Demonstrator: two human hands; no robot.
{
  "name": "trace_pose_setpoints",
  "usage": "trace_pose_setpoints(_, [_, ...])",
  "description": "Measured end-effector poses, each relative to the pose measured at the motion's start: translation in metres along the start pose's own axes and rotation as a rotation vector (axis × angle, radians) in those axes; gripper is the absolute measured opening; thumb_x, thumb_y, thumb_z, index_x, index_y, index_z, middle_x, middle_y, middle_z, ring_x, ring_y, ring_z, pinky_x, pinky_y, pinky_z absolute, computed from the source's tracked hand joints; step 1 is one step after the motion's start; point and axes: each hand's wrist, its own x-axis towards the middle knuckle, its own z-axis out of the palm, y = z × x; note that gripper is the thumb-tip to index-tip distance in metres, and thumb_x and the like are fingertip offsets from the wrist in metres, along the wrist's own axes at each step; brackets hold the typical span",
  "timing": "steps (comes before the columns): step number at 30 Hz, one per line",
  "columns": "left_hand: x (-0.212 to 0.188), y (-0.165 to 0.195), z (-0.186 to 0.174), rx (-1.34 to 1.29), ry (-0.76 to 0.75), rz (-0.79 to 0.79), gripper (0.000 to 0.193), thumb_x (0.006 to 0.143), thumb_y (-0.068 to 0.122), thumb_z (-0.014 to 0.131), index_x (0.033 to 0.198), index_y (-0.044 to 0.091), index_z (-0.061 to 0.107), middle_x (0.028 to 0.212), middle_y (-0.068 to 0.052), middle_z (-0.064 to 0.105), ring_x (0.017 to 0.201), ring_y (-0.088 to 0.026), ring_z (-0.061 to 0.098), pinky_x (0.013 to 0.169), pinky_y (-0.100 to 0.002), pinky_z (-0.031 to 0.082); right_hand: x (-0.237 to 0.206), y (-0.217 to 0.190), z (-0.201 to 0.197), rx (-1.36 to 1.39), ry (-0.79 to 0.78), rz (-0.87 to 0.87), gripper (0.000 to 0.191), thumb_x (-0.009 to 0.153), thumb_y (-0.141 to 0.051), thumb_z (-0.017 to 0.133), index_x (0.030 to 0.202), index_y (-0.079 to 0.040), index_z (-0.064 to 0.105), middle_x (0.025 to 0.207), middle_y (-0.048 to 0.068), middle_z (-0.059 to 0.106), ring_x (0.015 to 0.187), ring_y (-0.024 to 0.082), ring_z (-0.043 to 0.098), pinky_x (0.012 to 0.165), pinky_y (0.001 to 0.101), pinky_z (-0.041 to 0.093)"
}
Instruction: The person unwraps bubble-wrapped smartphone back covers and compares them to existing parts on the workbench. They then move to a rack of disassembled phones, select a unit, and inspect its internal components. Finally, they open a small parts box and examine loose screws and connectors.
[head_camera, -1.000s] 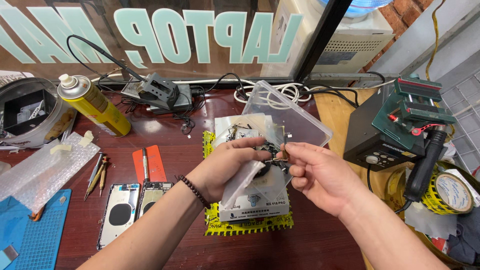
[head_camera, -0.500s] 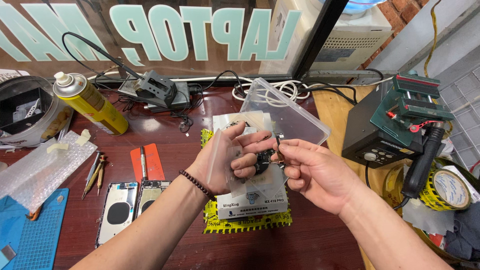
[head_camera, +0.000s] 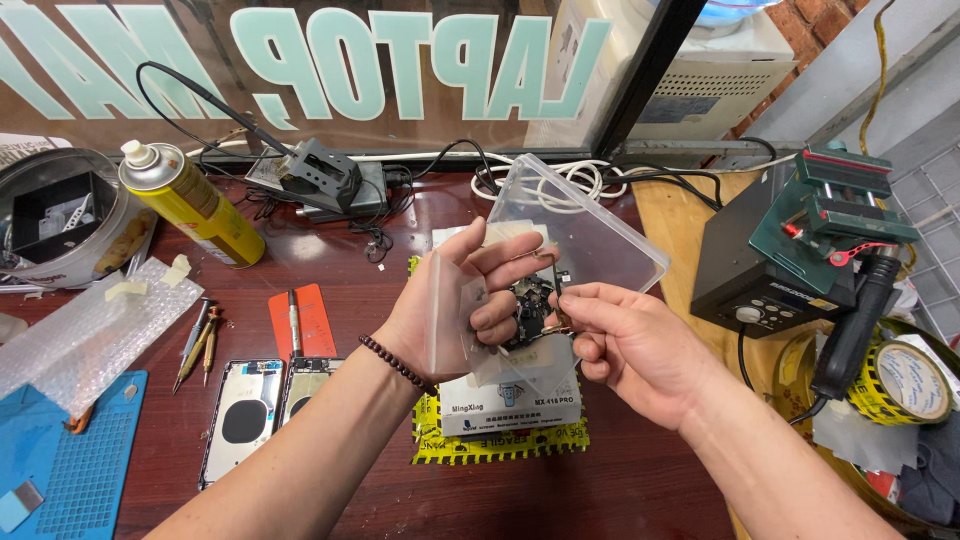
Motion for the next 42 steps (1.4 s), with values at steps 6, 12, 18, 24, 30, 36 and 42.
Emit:
trace_pose_setpoints(6, [0.000, -0.004, 0.003, 0.189, 0.036, 0.134, 0.052, 0.095, 0.014, 0.055, 0.146, 0.010, 0.050, 0.135, -0.006, 0.065, 0.043, -0.006, 0.042, 0.040, -0.024, 0.037, 0.001, 0.001, 0.003, -0.007, 0.018, 0.000, 0.017, 0.093, -0.018, 0.066, 0.106, -0.008, 0.069, 0.087, 0.001, 0.068, 0.058, 0.006, 0.049, 0.050, 0.0228, 0.036])
trace_pose_setpoints(12, [0.003, -0.005, 0.007, 0.222, 0.064, 0.162, 0.058, 0.093, 0.009, 0.054, 0.150, 0.008, 0.046, 0.136, -0.008, 0.065, 0.039, -0.007, 0.043, 0.036, -0.025, 0.037, 0.000, 0.001, 0.004, -0.026, 0.011, -0.007, 0.019, 0.093, -0.019, 0.066, 0.108, -0.008, 0.068, 0.088, 0.002, 0.070, 0.058, 0.006, 0.049, 0.050, 0.0230, 0.036])
trace_pose_setpoints(18, [0.003, -0.004, 0.005, 0.229, 0.076, 0.140, 0.057, 0.093, 0.011, 0.053, 0.150, 0.008, 0.046, 0.137, -0.008, 0.066, 0.040, -0.006, 0.042, 0.037, -0.024, 0.035, -0.001, -0.001, 0.003, -0.033, 0.015, -0.017, 0.019, 0.093, -0.020, 0.066, 0.108, -0.008, 0.069, 0.088, 0.002, 0.070, 0.058, 0.006, 0.049, 0.050, 0.0223, 0.036])
trace_pose_setpoints(24, [0.005, -0.006, -0.003, 0.214, 0.098, 0.110, 0.051, 0.095, 0.018, 0.053, 0.145, 0.006, 0.051, 0.132, -0.011, 0.067, 0.042, -0.006, 0.039, 0.040, -0.024, 0.036, -0.001, -0.003, 0.002, 0.075, -0.010, 0.037, 0.017, 0.093, -0.020, 0.066, 0.105, -0.009, 0.069, 0.086, 0.000, 0.070, 0.057, 0.004, 0.048, 0.048, 0.0208, 0.035])
trace_pose_setpoints(30, [0.004, -0.010, -0.013, 0.154, 0.076, -0.134, 0.042, 0.098, 0.026, 0.052, 0.135, 0.006, 0.059, 0.116, -0.008, 0.072, 0.043, -0.006, 0.038, 0.039, -0.022, 0.035, 0.000, -0.010, 0.003, 0.297, 0.041, 0.105, 0.014, 0.092, -0.021, 0.072, 0.101, -0.011, 0.073, 0.081, -0.008, 0.065, 0.058, 0.000, 0.049, 0.046, 0.0172, 0.035])
trace_pose_setpoints(36, [0.000, -0.014, -0.014, 0.215, 0.089, -0.140, 0.030, 0.098, 0.022, 0.058, 0.124, 0.007, 0.061, 0.100, -0.005, 0.073, 0.041, -0.005, 0.040, 0.037, -0.022, 0.036, 0.002, -0.011, 0.007, 0.323, 0.200, 0.123, 0.013, 0.092, -0.022, 0.071, 0.099, -0.011, 0.071, 0.081, -0.006, 0.067, 0.065, 0.001, 0.060, 0.051, 0.0165, 0.042])
trace_pose_setpoints(42, [0.001, -0.014, -0.013, 0.237, 0.029, -0.092, 0.029, 0.096, 0.013, 0.062, 0.125, 0.005, 0.059, 0.098, -0.003, 0.073, 0.040, -0.004, 0.044, 0.034, -0.022, 0.037, 0.001, -0.010, 0.009, 0.346, 0.216, 0.158, 0.013, 0.092, -0.021, 0.072, 0.099, -0.010, 0.071, 0.082, -0.003, 0.069, 0.069, 0.002, 0.064, 0.052, 0.0166, 0.044])
